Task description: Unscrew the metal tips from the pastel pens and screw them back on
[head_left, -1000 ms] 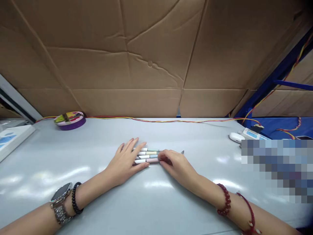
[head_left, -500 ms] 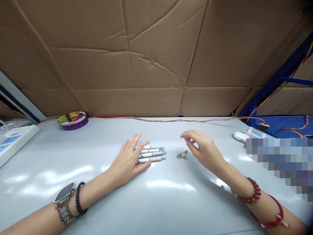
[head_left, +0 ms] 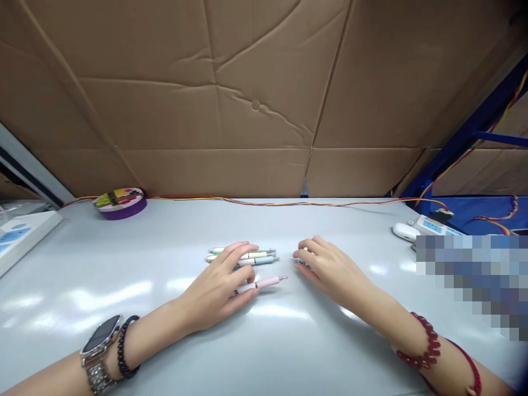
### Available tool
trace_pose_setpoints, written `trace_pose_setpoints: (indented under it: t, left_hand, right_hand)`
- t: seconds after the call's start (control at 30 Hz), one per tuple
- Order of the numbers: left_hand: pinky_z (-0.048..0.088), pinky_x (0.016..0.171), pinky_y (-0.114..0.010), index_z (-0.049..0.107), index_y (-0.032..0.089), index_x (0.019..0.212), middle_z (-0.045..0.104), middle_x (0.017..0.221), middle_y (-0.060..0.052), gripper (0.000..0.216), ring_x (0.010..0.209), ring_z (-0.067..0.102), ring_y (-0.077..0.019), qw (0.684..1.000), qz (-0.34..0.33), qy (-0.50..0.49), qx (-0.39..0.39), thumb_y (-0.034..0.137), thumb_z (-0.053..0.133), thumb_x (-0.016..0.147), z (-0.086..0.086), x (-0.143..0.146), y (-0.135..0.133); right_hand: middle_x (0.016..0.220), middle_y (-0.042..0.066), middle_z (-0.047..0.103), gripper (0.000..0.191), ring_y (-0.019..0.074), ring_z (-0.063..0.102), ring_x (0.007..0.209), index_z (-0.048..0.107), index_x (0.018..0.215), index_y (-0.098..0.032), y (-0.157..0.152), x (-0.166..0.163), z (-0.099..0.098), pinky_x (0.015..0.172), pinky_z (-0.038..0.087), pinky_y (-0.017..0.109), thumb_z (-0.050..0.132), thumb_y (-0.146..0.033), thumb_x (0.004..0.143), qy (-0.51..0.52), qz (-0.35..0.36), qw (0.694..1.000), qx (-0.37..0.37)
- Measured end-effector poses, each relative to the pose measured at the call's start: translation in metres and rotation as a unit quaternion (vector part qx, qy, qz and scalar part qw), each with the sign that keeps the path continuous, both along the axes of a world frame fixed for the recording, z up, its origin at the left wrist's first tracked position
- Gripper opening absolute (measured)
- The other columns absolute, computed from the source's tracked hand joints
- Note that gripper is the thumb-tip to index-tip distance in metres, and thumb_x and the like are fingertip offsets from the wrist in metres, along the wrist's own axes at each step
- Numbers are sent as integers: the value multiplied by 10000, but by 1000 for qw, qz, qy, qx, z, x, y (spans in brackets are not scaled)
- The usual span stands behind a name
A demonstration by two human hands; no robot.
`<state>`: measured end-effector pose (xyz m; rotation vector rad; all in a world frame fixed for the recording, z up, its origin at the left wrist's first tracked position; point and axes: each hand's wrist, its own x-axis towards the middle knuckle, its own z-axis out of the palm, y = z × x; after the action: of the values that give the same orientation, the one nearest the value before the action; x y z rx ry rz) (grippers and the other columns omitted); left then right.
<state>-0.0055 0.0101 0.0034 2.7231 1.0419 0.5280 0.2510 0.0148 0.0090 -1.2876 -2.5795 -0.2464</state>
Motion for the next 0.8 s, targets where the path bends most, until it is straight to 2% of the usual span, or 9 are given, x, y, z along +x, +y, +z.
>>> trace_pose_setpoints:
  t: [0.07, 0.17, 0.27, 0.37, 0.43, 0.5, 0.6, 0.7, 0.8]
  left_hand:
    - [378, 957, -393, 543, 208, 852, 453, 1273, -84, 188, 1188, 385, -260, 996, -6, -60, -59, 304, 393, 913, 3, 2, -6]
    - [442, 794, -309, 494, 205, 861, 579, 940, -59, 218, 848, 531, -184, 963, -30, -166, -209, 333, 333, 936, 7, 6, -17]
    - [415, 642, -258, 429, 202, 823, 520, 652, 17, 259, 589, 450, -127, 901, -52, -225, -368, 378, 294, 956, 9, 11, -23]
    - [376, 567, -237, 402, 202, 812, 419, 575, 50, 287, 534, 388, -112, 861, -46, -246, -442, 422, 286, 955, 6, 13, -21]
    - [345, 515, -223, 409, 204, 818, 369, 575, 56, 304, 518, 361, -110, 877, -15, -239, -416, 455, 292, 944, 3, 12, -17]
    - [325, 511, -226, 441, 205, 851, 388, 600, 48, 311, 528, 365, -118, 923, 24, -192, -332, 465, 293, 938, -1, 10, -13]
    - [340, 558, -243, 492, 211, 950, 497, 677, 22, 322, 568, 439, -138, 968, 52, -97, -225, 427, 253, 953, -5, 8, -10]
    - [375, 598, -249, 502, 224, 1019, 581, 754, 2, 323, 630, 528, -160, 978, 41, -53, -199, 383, 227, 962, -6, 7, -10]
    - [393, 617, -246, 501, 226, 1022, 614, 801, -7, 314, 675, 563, -170, 980, 28, -37, -195, 362, 223, 964, -3, 8, -11]
  right_hand:
    - [872, 77, 588, 105, 210, 534, 799, 614, 850, -167, 1, 1, -1, 645, 448, 324, 513, -148, 865, -11, -11, 1000, 3]
    - [863, 77, 587, 156, 202, 521, 784, 606, 791, -167, 3, 3, -4, 621, 428, 307, 482, -112, 870, -25, -16, 1000, 7]
    - [862, 72, 585, 183, 193, 507, 770, 595, 771, -171, 4, 4, -6, 612, 415, 298, 464, -89, 869, -30, -10, 999, 13]
    - [901, 77, 589, 131, 206, 509, 797, 600, 812, -161, 4, 4, -8, 633, 427, 311, 500, -83, 846, -33, -15, 999, 4]
    - [928, 82, 593, 132, 218, 513, 815, 602, 817, -157, 4, 4, -8, 638, 431, 321, 497, -82, 848, -34, -16, 999, 1]
    - [929, 81, 601, 162, 217, 520, 810, 601, 813, -164, 4, 4, -7, 633, 432, 324, 468, -86, 865, -20, -10, 1000, 4]
    - [908, 63, 624, 160, 200, 542, 808, 601, 876, -188, 0, 1, 0, 660, 451, 318, 451, -132, 892, 94, 12, 995, -14]
    - [897, 33, 646, 132, 169, 578, 798, 601, 949, -218, -7, -3, 12, 673, 477, 277, 476, -213, 905, 270, 11, 958, -102]
    - [898, 8, 654, 125, 148, 597, 796, 614, 935, -240, -14, -7, 23, 641, 481, 234, 496, -261, 903, 355, 11, 915, -193]
